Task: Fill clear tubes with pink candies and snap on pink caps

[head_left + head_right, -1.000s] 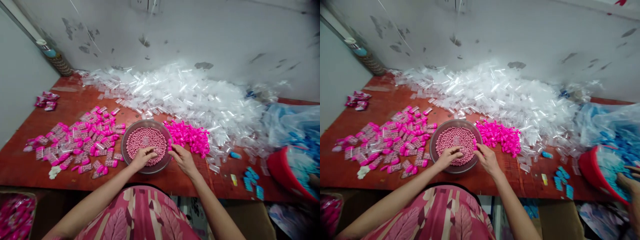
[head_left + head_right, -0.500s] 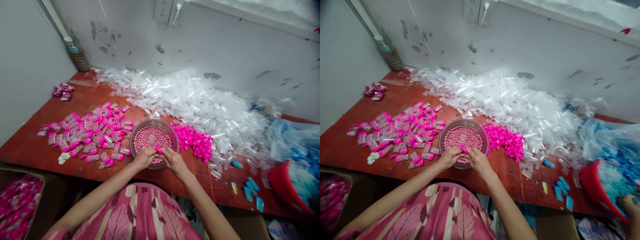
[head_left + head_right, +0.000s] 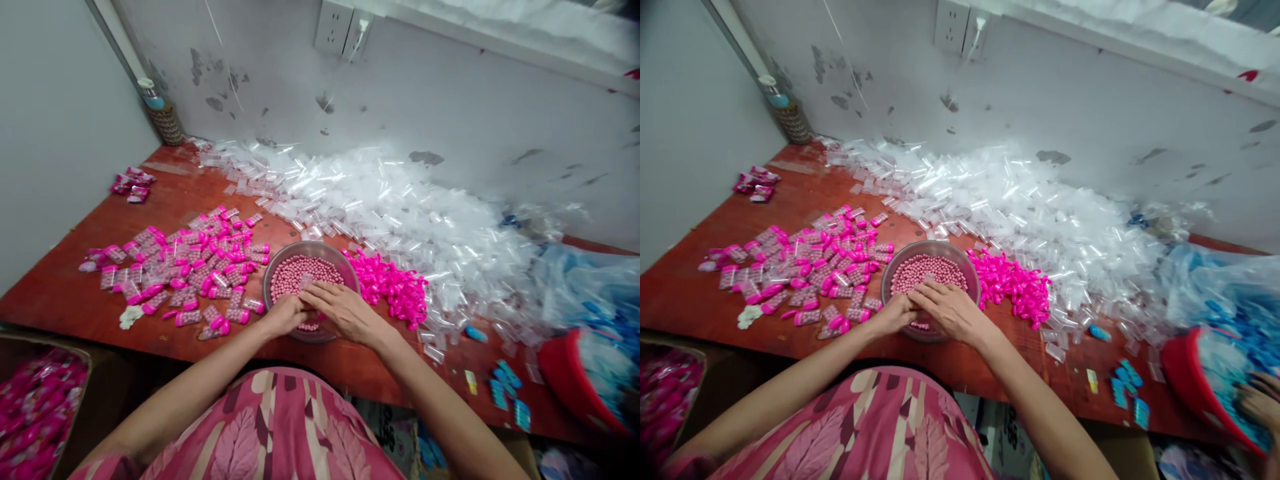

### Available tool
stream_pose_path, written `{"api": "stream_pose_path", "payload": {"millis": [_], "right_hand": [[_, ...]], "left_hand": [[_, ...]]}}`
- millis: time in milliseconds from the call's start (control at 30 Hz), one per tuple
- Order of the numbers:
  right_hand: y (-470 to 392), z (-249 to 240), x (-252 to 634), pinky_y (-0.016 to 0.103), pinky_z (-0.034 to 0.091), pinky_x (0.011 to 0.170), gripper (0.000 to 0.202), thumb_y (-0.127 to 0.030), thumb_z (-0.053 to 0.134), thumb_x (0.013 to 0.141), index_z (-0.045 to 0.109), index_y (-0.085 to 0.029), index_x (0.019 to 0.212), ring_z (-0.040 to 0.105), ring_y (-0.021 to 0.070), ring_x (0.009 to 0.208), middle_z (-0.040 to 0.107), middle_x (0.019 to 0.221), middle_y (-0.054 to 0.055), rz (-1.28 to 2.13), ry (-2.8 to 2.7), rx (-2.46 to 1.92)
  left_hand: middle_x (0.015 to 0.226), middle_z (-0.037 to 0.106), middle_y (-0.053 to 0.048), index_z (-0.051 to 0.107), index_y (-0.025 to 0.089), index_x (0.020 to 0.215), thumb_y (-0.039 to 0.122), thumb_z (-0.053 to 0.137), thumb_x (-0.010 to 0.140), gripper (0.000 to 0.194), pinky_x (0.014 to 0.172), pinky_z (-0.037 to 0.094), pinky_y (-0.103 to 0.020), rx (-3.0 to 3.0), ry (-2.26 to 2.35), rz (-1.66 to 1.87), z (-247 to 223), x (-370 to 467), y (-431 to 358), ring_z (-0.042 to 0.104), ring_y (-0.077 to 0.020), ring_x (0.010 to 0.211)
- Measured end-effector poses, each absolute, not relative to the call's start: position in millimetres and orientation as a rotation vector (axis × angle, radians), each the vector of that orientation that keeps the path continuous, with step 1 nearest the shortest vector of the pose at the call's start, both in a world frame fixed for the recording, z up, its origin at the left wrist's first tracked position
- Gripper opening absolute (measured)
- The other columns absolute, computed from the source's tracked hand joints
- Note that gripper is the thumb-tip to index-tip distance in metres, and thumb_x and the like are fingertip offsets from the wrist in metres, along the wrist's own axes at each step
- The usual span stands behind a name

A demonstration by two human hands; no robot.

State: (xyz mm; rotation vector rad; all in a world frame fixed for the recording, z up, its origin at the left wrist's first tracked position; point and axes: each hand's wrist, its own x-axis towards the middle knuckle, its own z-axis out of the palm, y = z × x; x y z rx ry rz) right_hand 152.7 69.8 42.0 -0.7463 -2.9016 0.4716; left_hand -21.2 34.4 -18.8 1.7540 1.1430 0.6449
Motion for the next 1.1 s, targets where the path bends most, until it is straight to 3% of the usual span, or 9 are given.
{"api": "stream_pose_path", "payload": {"millis": [100,167,300,400,667,833,900,1000,1100], "right_hand": [[71.3,34.3,152.0,0.036,0.04,0.084,0.04,-0.031,0.05,0.078,0.045,-0.019,0.116,0.049,0.0223,0.1,0.054,0.109,0.011,0.437,-2.886,-0.871],[66.9,18.6,151.2,0.035,0.043,0.079,0.045,-0.035,0.048,0.079,0.042,-0.015,0.118,0.052,0.0225,0.093,0.056,0.101,0.013,0.414,-2.794,-1.01],[51.9,-12.9,142.0,0.038,0.042,0.082,0.069,-0.041,0.051,0.074,0.025,-0.007,0.128,0.046,0.0265,0.104,0.047,0.115,0.019,0.377,-2.594,-1.178],[46.8,-27.4,134.0,0.04,0.041,0.084,0.07,-0.04,0.052,0.072,0.027,-0.004,0.126,0.044,0.0287,0.106,0.046,0.115,0.021,0.32,-2.481,-1.307],[54.2,-42.4,130.9,0.036,0.044,0.077,0.059,-0.033,0.05,0.071,0.034,-0.01,0.123,0.051,0.0256,0.094,0.052,0.104,0.015,0.432,-2.362,-1.382],[71.8,-51.6,130.0,0.038,0.038,0.086,0.077,-0.04,0.058,0.067,0.021,-0.014,0.129,0.043,0.0241,0.109,0.044,0.12,0.014,0.806,-2.336,-1.252],[87.2,-61.9,131.3,0.035,0.04,0.081,0.068,-0.043,0.055,0.071,0.026,-0.016,0.126,0.05,0.0218,0.1,0.05,0.113,0.013,0.902,-2.241,-1.41],[110.5,-82.3,128.6,0.033,0.041,0.072,0.045,-0.046,0.046,0.077,0.046,-0.014,0.109,0.057,0.0211,0.083,0.059,0.092,0.011,0.85,-2.146,-1.819],[123.2,-100.9,115.5,0.034,0.04,0.07,0.04,-0.046,0.049,0.074,0.053,-0.011,0.094,0.057,0.0244,0.081,0.06,0.088,0.016,0.801,-2.095,-2.052]], "left_hand": [[0.06,0.063,0.001,0.068,0.016,0.071,0.029,0.051,0.074,0.022,0.053,0.035,-0.02,1.497,1.149,0.742,-27.0,-24.2,33.2,0.053,-0.0127,0.055],[0.071,0.065,0.0,0.067,0.015,0.082,0.027,0.051,0.074,0.022,0.06,0.039,-0.021,1.326,1.151,0.853,-31.9,-24.5,33.0,0.055,-0.0143,0.065],[0.077,0.065,-0.003,0.066,0.013,0.088,0.025,0.053,0.072,0.024,0.065,0.041,-0.024,1.045,1.192,1.012,-36.9,-16.4,34.2,0.055,-0.0151,0.07],[0.074,0.065,-0.003,0.065,0.011,0.086,0.026,0.053,0.071,0.025,0.064,0.041,-0.024,0.909,1.22,1.041,-38.5,-6.3,36.3,0.055,-0.0144,0.068],[0.071,0.064,-0.003,0.065,0.01,0.081,0.026,0.054,0.07,0.022,0.063,0.042,-0.025,0.871,1.251,1.048,-47.3,4.0,42.8,0.055,-0.0147,0.067],[0.086,0.067,-0.005,0.064,0.013,0.093,0.029,0.055,0.071,0.029,0.072,0.045,-0.03,0.904,1.426,1.072,-47.9,-27.2,44.0,0.058,-0.0179,0.077],[0.098,0.064,-0.006,0.06,0.015,0.102,0.031,0.053,0.073,0.034,0.081,0.043,-0.033,0.918,1.606,1.147,-44.4,-54.8,46.6,0.057,-0.0198,0.088],[0.115,0.056,-0.006,0.054,0.018,0.112,0.028,0.051,0.075,0.038,0.095,0.033,-0.035,1.06,1.907,1.254,-39.2,-98.2,49.4,0.048,-0.0203,0.107],[0.119,0.053,-0.006,0.051,0.019,0.115,0.026,0.05,0.076,0.04,0.099,0.029,-0.035,1.206,2.031,1.264,-39.0,-120.1,44.7,0.043,-0.0195,0.113]]}}
